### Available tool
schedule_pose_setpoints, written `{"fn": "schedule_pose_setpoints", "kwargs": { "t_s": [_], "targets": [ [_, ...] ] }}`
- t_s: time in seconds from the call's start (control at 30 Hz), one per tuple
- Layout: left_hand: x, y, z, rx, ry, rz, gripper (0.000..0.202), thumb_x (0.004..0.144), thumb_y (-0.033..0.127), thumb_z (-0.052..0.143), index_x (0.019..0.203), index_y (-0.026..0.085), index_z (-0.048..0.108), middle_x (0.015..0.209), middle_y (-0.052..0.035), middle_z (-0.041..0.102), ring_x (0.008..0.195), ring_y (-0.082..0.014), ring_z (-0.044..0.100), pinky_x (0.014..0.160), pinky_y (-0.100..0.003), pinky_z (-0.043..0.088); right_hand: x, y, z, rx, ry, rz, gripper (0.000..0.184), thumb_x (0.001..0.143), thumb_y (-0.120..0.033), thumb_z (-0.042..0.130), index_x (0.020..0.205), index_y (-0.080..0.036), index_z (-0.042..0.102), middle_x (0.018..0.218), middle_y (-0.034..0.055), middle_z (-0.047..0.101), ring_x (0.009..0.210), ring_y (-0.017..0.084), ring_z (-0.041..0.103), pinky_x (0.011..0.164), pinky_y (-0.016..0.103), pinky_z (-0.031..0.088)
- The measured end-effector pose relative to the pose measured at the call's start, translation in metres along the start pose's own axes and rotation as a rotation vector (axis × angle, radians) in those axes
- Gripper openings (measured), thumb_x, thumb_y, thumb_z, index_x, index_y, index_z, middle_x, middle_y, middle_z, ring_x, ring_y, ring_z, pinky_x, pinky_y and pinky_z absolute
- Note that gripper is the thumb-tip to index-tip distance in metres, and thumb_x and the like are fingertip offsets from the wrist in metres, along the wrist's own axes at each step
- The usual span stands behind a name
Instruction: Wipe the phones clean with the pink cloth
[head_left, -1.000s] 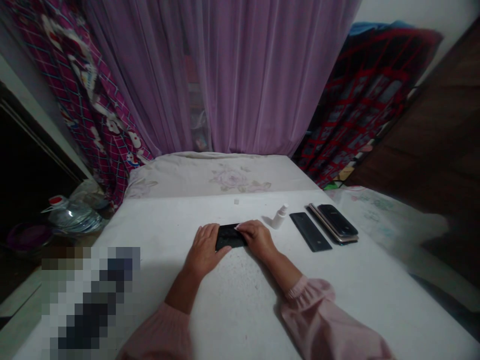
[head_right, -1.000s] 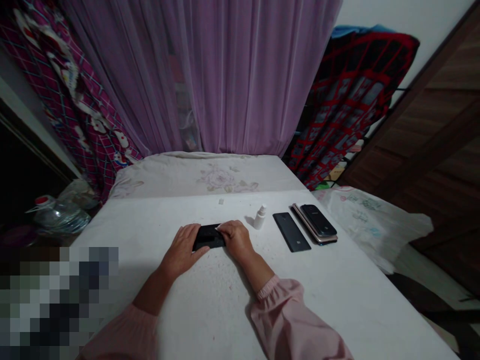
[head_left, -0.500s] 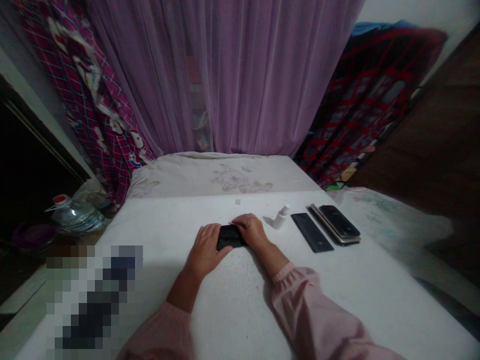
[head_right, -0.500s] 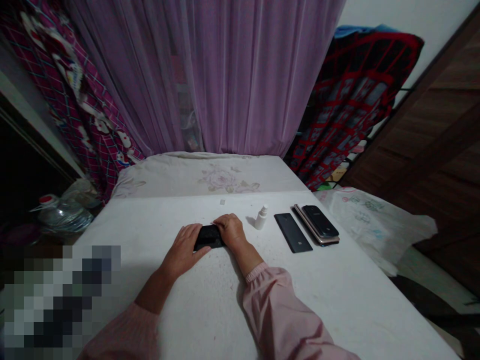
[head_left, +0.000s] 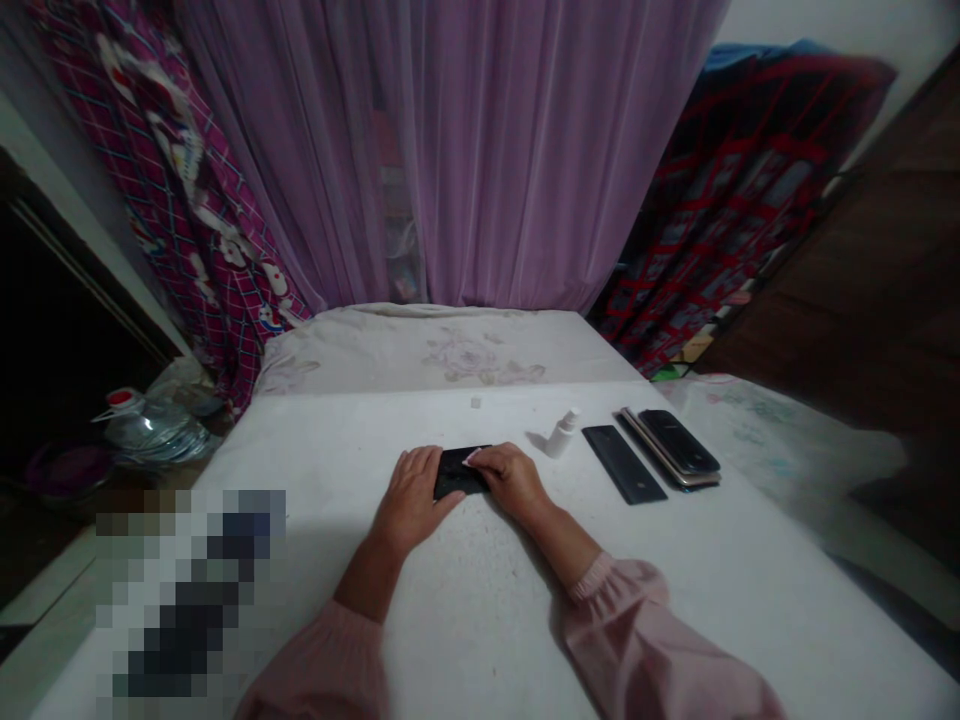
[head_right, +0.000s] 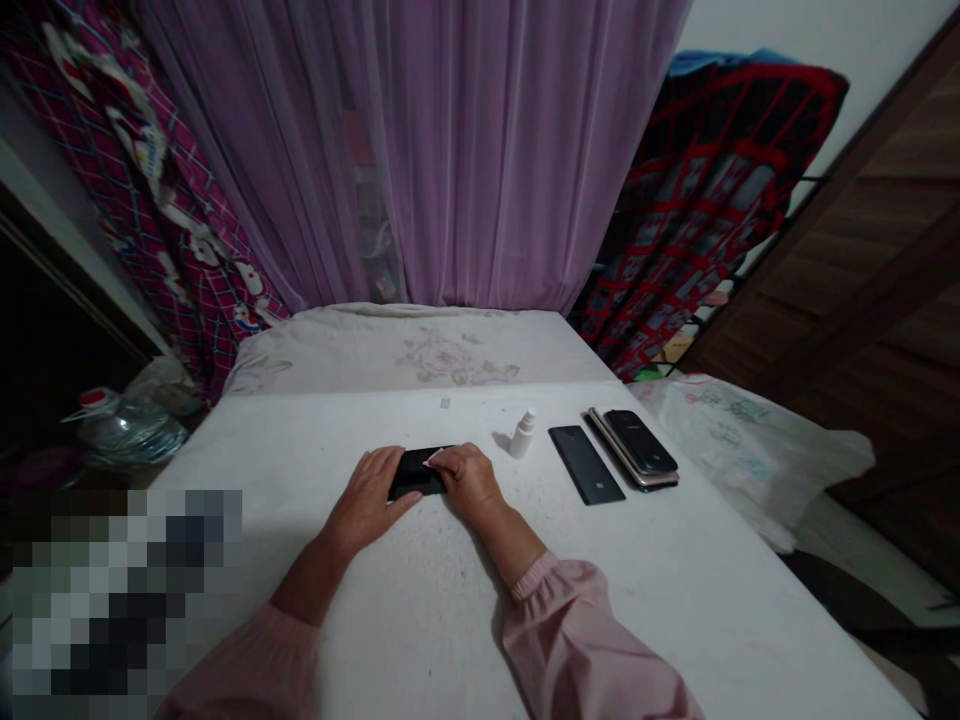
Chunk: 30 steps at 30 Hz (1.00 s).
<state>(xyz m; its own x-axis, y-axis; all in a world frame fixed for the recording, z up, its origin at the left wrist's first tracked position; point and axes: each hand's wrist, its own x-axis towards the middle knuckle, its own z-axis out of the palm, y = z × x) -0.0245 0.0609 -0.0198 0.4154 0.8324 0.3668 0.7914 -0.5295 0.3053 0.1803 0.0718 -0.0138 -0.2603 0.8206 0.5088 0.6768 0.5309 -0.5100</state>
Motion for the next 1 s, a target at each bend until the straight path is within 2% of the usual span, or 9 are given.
{"fn": "schedule_pose_setpoints", "kwargs": {
  "t_s": [0.1, 0.2, 0.4, 0.5, 0.63, 0.8, 0.9, 1.0],
  "targets": [
    [0.001, 0.001, -0.001, -0.010, 0.013, 0.003, 0.053, 0.088, 0.048, 0.057, 0.131, 0.020, 0.043, 0.129, -0.0137, 0.057, 0.124, -0.0324, 0.050, 0.110, -0.055, 0.033, 0.020, 0.008, 0.008, -0.055, 0.007, 0.078, 0.024, 0.082, -0.009, 0.063, 0.087, -0.027, 0.078, 0.088, 0.0026, 0.078, 0.084, 0.019, 0.070, 0.080, 0.034, 0.054],
    [0.001, 0.001, -0.002, -0.015, 0.020, 0.009, 0.053, 0.088, 0.047, 0.058, 0.131, 0.021, 0.043, 0.127, -0.0134, 0.058, 0.122, -0.0324, 0.051, 0.108, -0.055, 0.035, 0.023, 0.008, 0.012, -0.085, 0.017, 0.110, 0.024, 0.082, -0.009, 0.063, 0.088, -0.028, 0.078, 0.089, 0.0023, 0.078, 0.085, 0.020, 0.070, 0.081, 0.034, 0.054],
    [-0.001, 0.001, 0.001, -0.005, 0.028, -0.002, 0.055, 0.088, 0.047, 0.058, 0.132, 0.017, 0.043, 0.129, -0.0156, 0.057, 0.125, -0.0325, 0.050, 0.110, -0.054, 0.034, -0.017, -0.011, -0.001, 0.006, 0.037, -0.021, 0.022, 0.087, -0.013, 0.061, 0.094, -0.026, 0.077, 0.092, 0.0041, 0.077, 0.085, 0.019, 0.070, 0.080, 0.033, 0.055],
    [-0.001, 0.000, 0.003, -0.001, 0.027, -0.007, 0.057, 0.088, 0.048, 0.057, 0.133, 0.017, 0.042, 0.131, -0.0160, 0.056, 0.126, -0.0328, 0.049, 0.110, -0.055, 0.033, -0.027, -0.016, -0.006, 0.041, 0.022, -0.035, 0.021, 0.088, -0.015, 0.061, 0.094, -0.027, 0.076, 0.091, 0.0033, 0.077, 0.084, 0.017, 0.070, 0.079, 0.031, 0.055],
    [0.000, 0.001, 0.002, 0.002, 0.019, -0.001, 0.056, 0.087, 0.046, 0.058, 0.133, 0.019, 0.042, 0.130, -0.0149, 0.057, 0.125, -0.0328, 0.050, 0.110, -0.055, 0.033, -0.008, -0.005, -0.001, 0.006, 0.009, -0.009, 0.023, 0.085, -0.010, 0.063, 0.091, -0.027, 0.077, 0.090, 0.0030, 0.078, 0.085, 0.018, 0.070, 0.079, 0.032, 0.055],
    [0.000, 0.002, -0.001, 0.001, 0.027, -0.004, 0.055, 0.086, 0.046, 0.059, 0.132, 0.019, 0.043, 0.129, -0.0143, 0.057, 0.124, -0.0329, 0.050, 0.109, -0.054, 0.034, 0.024, 0.011, 0.011, -0.071, 0.042, 0.089, 0.023, 0.081, -0.008, 0.065, 0.087, -0.027, 0.077, 0.087, 0.0028, 0.077, 0.085, 0.020, 0.069, 0.082, 0.035, 0.054],
    [0.000, 0.003, 0.000, 0.018, 0.021, -0.019, 0.056, 0.087, 0.047, 0.059, 0.132, 0.018, 0.043, 0.130, -0.0143, 0.057, 0.124, -0.0329, 0.050, 0.110, -0.054, 0.033, 0.021, 0.011, 0.012, -0.086, 0.051, 0.097, 0.023, 0.081, -0.009, 0.064, 0.088, -0.026, 0.077, 0.087, 0.0034, 0.077, 0.085, 0.021, 0.068, 0.080, 0.035, 0.053],
    [-0.001, 0.003, 0.001, 0.026, 0.015, -0.031, 0.056, 0.088, 0.048, 0.058, 0.133, 0.017, 0.043, 0.131, -0.0147, 0.056, 0.126, -0.0325, 0.049, 0.111, -0.054, 0.032, 0.002, 0.004, 0.006, -0.054, 0.051, 0.045, 0.023, 0.083, -0.010, 0.062, 0.091, -0.026, 0.077, 0.090, 0.0045, 0.077, 0.085, 0.020, 0.068, 0.080, 0.035, 0.054]
  ]
}}
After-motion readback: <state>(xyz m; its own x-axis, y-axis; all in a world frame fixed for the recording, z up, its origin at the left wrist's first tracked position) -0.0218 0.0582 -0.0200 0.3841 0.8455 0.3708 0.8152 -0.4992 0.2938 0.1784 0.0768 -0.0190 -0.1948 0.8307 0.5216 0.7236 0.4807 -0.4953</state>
